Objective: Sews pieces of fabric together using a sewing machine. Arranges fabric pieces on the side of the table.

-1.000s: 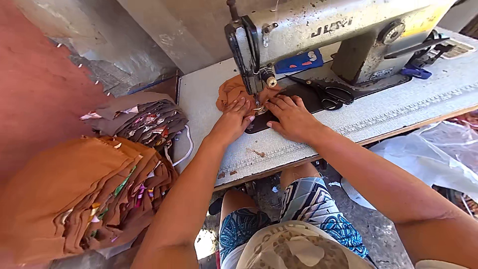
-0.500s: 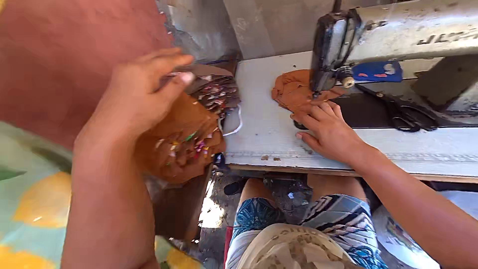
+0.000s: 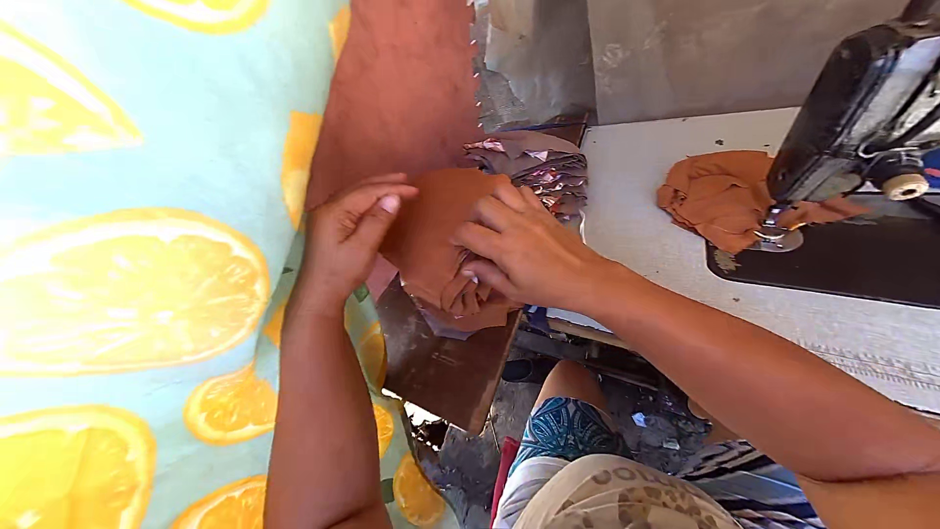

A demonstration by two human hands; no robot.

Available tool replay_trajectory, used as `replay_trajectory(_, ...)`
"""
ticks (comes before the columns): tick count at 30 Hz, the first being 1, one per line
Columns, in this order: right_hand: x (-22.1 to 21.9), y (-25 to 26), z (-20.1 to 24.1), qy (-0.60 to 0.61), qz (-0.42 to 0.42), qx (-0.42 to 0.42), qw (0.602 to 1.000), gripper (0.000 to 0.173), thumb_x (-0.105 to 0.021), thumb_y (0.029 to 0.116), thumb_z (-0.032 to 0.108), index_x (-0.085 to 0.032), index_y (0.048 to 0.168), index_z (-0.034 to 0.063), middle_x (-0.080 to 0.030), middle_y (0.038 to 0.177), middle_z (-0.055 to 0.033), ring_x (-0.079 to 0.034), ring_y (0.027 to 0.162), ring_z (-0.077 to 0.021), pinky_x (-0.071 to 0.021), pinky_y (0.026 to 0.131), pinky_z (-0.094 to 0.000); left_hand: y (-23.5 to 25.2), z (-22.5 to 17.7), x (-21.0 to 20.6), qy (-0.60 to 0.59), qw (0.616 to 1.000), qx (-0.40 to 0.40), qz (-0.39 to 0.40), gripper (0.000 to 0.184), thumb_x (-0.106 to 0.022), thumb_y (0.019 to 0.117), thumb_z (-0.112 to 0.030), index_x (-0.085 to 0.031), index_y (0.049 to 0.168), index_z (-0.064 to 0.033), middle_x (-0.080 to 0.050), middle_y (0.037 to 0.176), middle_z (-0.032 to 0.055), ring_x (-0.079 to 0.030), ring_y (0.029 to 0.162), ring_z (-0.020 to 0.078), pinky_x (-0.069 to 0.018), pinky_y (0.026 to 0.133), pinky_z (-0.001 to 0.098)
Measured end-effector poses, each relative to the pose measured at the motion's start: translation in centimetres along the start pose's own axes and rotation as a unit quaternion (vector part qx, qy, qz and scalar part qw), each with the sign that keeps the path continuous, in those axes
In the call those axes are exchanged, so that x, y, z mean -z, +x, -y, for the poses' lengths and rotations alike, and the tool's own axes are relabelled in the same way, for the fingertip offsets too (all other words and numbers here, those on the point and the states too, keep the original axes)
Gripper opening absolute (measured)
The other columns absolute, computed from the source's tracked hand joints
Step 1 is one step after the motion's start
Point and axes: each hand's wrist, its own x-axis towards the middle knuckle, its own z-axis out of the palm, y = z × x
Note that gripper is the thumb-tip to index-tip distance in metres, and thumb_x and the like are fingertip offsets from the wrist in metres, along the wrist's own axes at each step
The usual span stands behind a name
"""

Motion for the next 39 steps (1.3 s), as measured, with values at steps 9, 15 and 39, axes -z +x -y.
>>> replay_trajectory(9,-1.1,3.8,1.6,0.02,0.056,0.001,0.998,0.016,-0.072,0.0953,0.024,-0.074,0.095,0.0087,-0.064,0.094,-0.0093,-0.06,0.099,-0.031,-0.047,0.08,-0.0461,-5.0,1.6,-0.5,-0.138,0.989,0.005,0.048,0.036,-0.055,0.0802,-0.003,-0.07,0.113,-0.0058,-0.062,0.139,0.0075,-0.054,0.135,0.0182,-0.0475,0.111,0.0379)
replay_trajectory(15,-0.5,5.5,1.5,0.086,0.114,-0.085,0.986,0.022,-0.067,0.0995,0.026,-0.071,0.097,0.0043,-0.064,0.099,-0.0123,-0.059,0.108,-0.0332,-0.0463,0.09,-0.0512,-5.9,1.5,-1.3,-0.136,0.989,-0.011,0.053,0.043,-0.067,0.0773,-0.005,-0.066,0.12,-0.0068,-0.053,0.148,0.0079,-0.05,0.139,0.0179,-0.0458,0.112,0.0365)
replay_trajectory(39,0.2,6.3,2.0,0.067,0.184,-0.139,0.971,0.027,-0.061,0.1033,0.031,-0.071,0.105,0.0047,-0.063,0.104,-0.0135,-0.057,0.112,-0.0329,-0.0436,0.094,-0.0512,-7.7,0.9,-0.6,0.006,0.999,-0.054,-0.007,0.031,-0.056,0.1022,-0.027,-0.075,0.096,-0.0043,-0.067,0.136,0.0105,-0.053,0.139,0.0212,-0.0332,0.122,0.047)
